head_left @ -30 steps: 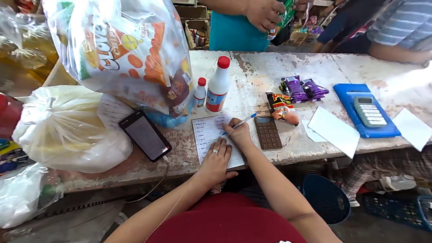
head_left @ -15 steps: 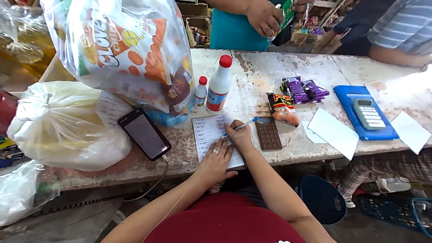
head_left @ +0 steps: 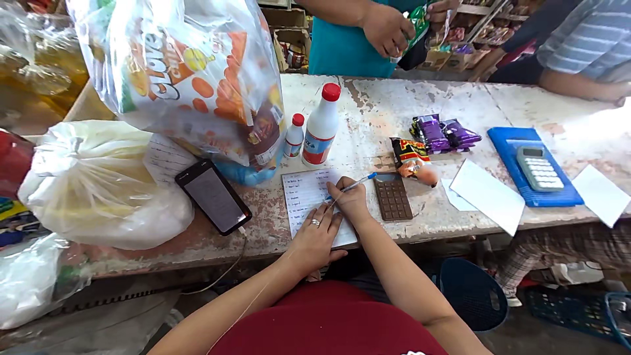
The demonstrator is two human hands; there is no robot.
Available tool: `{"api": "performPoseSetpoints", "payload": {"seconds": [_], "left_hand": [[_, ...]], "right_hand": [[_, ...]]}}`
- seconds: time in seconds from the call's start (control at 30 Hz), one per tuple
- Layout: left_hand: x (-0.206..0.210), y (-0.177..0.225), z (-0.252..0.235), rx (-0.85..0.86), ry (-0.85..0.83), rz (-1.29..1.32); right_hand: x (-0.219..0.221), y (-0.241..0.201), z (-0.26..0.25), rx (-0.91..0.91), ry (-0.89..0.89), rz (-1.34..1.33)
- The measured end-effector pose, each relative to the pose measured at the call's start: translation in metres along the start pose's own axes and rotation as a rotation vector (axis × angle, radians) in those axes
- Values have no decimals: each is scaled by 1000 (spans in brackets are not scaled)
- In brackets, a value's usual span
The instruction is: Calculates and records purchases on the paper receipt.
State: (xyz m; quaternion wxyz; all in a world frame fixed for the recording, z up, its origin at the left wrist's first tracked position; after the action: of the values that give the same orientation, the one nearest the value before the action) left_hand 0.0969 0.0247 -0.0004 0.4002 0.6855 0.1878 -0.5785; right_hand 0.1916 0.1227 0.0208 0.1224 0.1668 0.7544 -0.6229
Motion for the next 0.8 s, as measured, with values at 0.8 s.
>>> {"api": "performPoseSetpoints", "payload": {"seconds": [0.8], "left_hand": [[-2,2,1,5,9,-20]], "right_hand": [[-5,2,1,21,16,-8]]}}
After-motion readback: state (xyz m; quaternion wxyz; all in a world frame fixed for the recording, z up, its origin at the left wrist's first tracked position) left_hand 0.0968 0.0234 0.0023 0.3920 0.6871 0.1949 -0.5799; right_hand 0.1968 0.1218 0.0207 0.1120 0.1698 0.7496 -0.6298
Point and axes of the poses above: each hand's wrist, its own z-axis away from the middle knuckle, its own x-axis out of the palm, y = z × x, the point moved 9 cm from there along -z, towards the middle knuckle, and after that the axes turned 1 degree about -y, right-handed, at the moved point
